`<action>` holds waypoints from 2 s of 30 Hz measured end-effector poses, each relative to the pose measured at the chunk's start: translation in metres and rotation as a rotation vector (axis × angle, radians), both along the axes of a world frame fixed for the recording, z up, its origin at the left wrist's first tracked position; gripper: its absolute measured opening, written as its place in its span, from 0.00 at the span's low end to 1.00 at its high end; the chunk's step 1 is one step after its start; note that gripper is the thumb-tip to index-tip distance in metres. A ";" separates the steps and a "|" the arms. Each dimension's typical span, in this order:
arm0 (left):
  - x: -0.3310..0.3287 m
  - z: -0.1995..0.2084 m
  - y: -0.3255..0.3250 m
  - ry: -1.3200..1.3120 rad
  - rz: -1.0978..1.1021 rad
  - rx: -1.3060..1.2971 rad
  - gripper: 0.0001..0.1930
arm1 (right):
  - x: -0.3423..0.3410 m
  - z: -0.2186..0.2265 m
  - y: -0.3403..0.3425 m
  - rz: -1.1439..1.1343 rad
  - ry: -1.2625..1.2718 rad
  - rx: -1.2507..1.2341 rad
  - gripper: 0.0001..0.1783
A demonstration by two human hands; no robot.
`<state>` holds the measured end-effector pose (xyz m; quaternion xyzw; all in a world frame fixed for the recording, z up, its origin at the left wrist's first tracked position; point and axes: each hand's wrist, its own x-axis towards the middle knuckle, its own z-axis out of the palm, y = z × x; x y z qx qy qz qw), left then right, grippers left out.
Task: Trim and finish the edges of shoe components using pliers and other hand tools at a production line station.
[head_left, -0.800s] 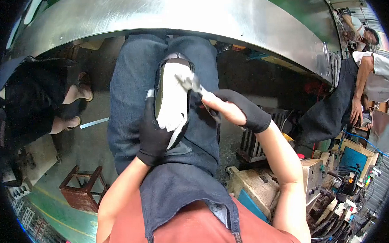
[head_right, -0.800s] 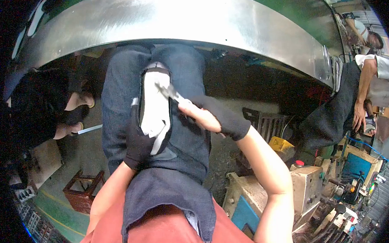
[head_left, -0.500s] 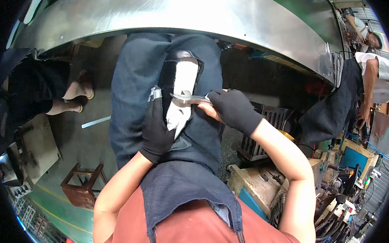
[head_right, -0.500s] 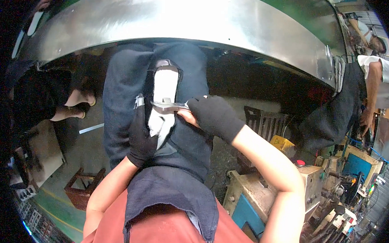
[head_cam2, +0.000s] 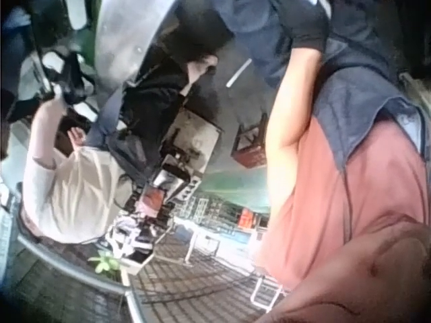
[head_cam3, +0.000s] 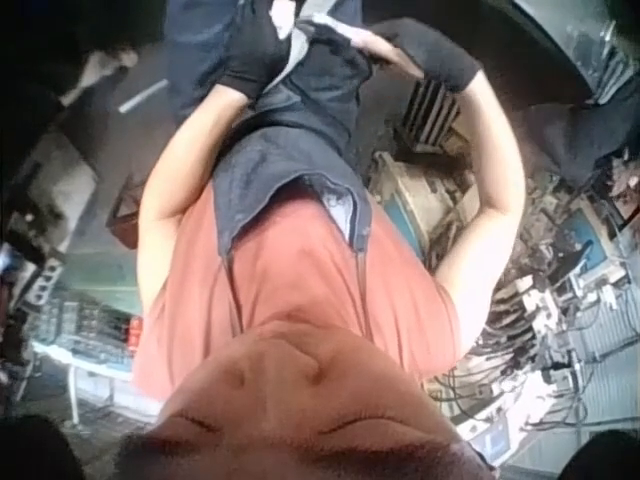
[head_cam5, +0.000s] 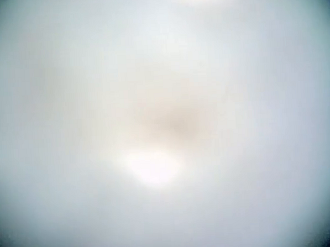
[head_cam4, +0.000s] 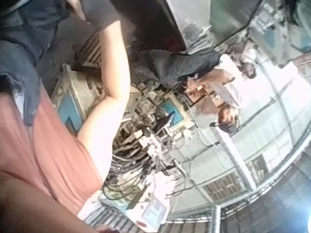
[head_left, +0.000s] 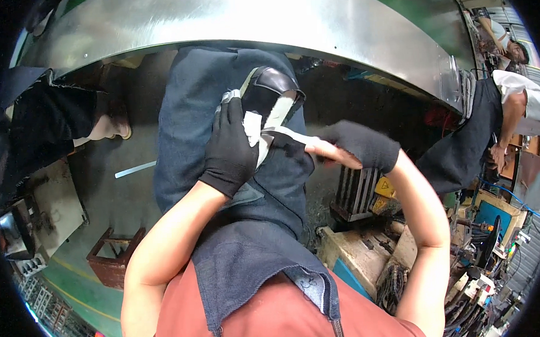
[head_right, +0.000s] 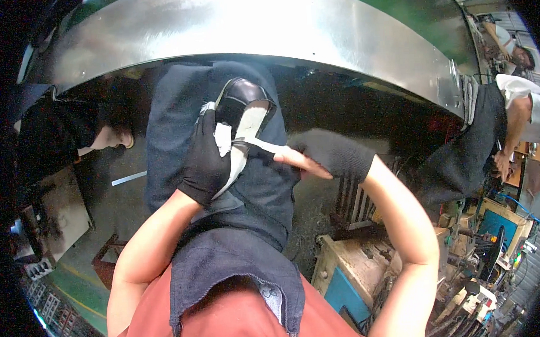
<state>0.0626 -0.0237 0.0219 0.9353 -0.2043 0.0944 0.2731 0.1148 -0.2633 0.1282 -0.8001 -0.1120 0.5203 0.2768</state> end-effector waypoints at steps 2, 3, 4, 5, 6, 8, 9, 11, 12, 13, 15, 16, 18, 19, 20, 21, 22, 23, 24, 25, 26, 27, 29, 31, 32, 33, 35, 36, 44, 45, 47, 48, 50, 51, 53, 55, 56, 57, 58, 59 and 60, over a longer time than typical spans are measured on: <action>0.002 0.001 -0.003 0.115 0.116 -0.082 0.28 | 0.016 0.026 0.006 0.344 -0.412 -0.140 0.31; 0.002 -0.002 0.000 0.140 0.145 -0.060 0.27 | 0.020 0.046 0.014 0.446 -0.567 -0.142 0.30; 0.003 -0.001 0.001 0.112 0.133 -0.001 0.28 | 0.017 0.062 0.021 0.450 -0.689 -0.109 0.27; 0.003 0.000 0.002 0.086 0.125 0.059 0.29 | 0.011 0.073 0.031 0.465 -0.695 -0.115 0.27; 0.002 -0.002 0.005 0.080 0.142 0.051 0.29 | 0.004 0.081 0.044 0.445 -0.768 -0.064 0.26; 0.000 -0.025 0.013 0.217 0.238 0.041 0.31 | -0.013 0.084 0.072 0.423 -0.905 0.038 0.24; -0.008 -0.090 0.023 -0.087 0.154 0.551 0.35 | -0.023 0.085 0.095 0.418 -0.912 0.110 0.23; -0.018 -0.025 0.007 -0.011 0.273 -0.005 0.30 | -0.042 0.020 0.074 0.201 -0.872 0.468 0.16; -0.028 -0.016 0.012 0.044 0.246 -0.149 0.35 | -0.057 -0.011 0.066 0.100 -0.767 0.387 0.16; -0.034 -0.022 0.028 0.298 0.000 0.049 0.46 | -0.069 -0.037 0.059 0.003 -0.657 0.311 0.17; -0.079 -0.002 0.050 0.297 0.021 -0.336 0.52 | -0.089 -0.055 0.054 -0.228 -0.385 0.228 0.20; -0.106 -0.003 0.056 0.369 0.037 -0.435 0.51 | -0.100 -0.060 0.054 -0.464 -0.112 0.127 0.22; -0.147 -0.050 0.072 0.558 0.105 -0.722 0.48 | -0.116 -0.075 0.057 -0.532 -0.081 0.130 0.25; -0.136 -0.041 0.077 0.440 0.088 -0.777 0.37 | -0.127 -0.082 0.054 -0.612 -0.051 0.120 0.28; -0.117 -0.034 0.077 0.814 0.237 -1.067 0.31 | -0.137 -0.089 0.051 -0.670 -0.044 0.208 0.29; -0.094 -0.025 0.069 1.173 0.406 -1.346 0.25 | -0.136 -0.090 0.048 -0.668 -0.043 0.206 0.29; -0.083 -0.013 0.051 0.964 0.455 -1.167 0.20 | -0.138 -0.090 0.047 -0.695 -0.013 0.164 0.30; -0.076 -0.035 0.046 0.688 0.320 -0.827 0.22 | -0.139 -0.089 0.046 -0.720 0.015 0.123 0.31; -0.077 -0.048 0.040 0.498 0.325 -0.716 0.25 | -0.131 -0.079 0.045 -0.707 0.024 0.107 0.33; -0.074 -0.051 0.036 0.310 0.322 -0.606 0.27 | -0.120 -0.062 0.049 -0.735 0.039 0.056 0.29; -0.073 -0.051 0.036 0.311 0.320 -0.606 0.27 | -0.109 -0.055 0.043 -0.628 0.036 0.006 0.29; -0.069 -0.043 0.032 0.402 0.345 -0.526 0.30 | -0.100 -0.047 0.036 -0.525 0.034 -0.046 0.30; -0.068 -0.042 0.034 0.493 0.387 -0.442 0.34 | -0.079 0.001 0.063 -0.426 -0.060 -0.057 0.26; -0.071 -0.050 0.038 0.598 0.332 -0.583 0.36 | -0.071 0.025 0.082 -0.214 -0.363 0.235 0.20; -0.074 -0.059 0.042 0.619 0.266 -0.569 0.37 | -0.070 0.024 0.087 -0.094 -0.532 0.349 0.15; -0.076 -0.055 0.038 0.382 0.273 -0.603 0.38 | -0.069 0.005 0.086 -0.030 -0.678 0.488 0.15; -0.067 -0.026 0.041 0.674 0.250 -0.593 0.42 | -0.065 -0.030 0.067 0.031 -0.662 0.319 0.14; -0.069 -0.030 0.041 0.670 0.267 -0.594 0.42 | -0.060 -0.037 0.070 -0.051 -0.423 0.097 0.14; -0.076 -0.042 0.046 0.713 0.200 -0.585 0.52 | -0.073 -0.055 0.062 -0.040 -0.422 0.157 0.16; -0.078 -0.043 0.047 0.744 0.210 -0.525 0.52 | -0.073 -0.047 0.062 -0.037 -0.421 0.161 0.16; -0.076 -0.031 0.044 0.572 0.150 -0.539 0.52 | -0.083 -0.028 0.065 0.143 -0.611 0.136 0.17; -0.076 -0.026 0.043 0.404 0.074 -0.555 0.51 | -0.082 -0.016 0.072 0.175 -0.732 0.341 0.21; -0.081 -0.031 0.052 0.426 -0.010 -0.422 0.53 | -0.078 -0.029 0.070 0.163 -0.733 0.412 0.22; -0.078 -0.033 0.051 0.565 0.049 -0.500 0.53 | -0.073 -0.042 0.068 0.131 -0.711 0.346 0.22; -0.073 -0.040 0.049 0.700 0.107 -0.576 0.53 | -0.072 -0.045 0.065 -0.142 -0.364 0.059 0.23; -0.080 -0.051 0.052 0.713 0.049 -0.575 0.53 | -0.080 -0.027 0.067 0.037 -0.558 0.103 0.23; -0.084 -0.055 0.054 0.720 0.021 -0.575 0.53 | -0.081 -0.025 0.068 0.106 -0.670 0.219 0.23; -0.088 -0.055 0.058 0.729 0.015 -0.568 0.53 | -0.078 -0.030 0.068 0.173 -0.678 0.382 0.23; -0.088 -0.054 0.057 0.498 -0.055 -0.322 0.53 | -0.078 -0.052 0.063 0.199 -0.743 0.358 0.24; -0.084 -0.055 0.055 0.256 -0.114 -0.077 0.53 | -0.079 -0.076 0.056 0.231 -0.812 0.341 0.24; -0.079 -0.027 0.050 0.769 0.135 -0.640 0.54 | -0.079 -0.075 0.057 0.231 -0.814 0.347 0.24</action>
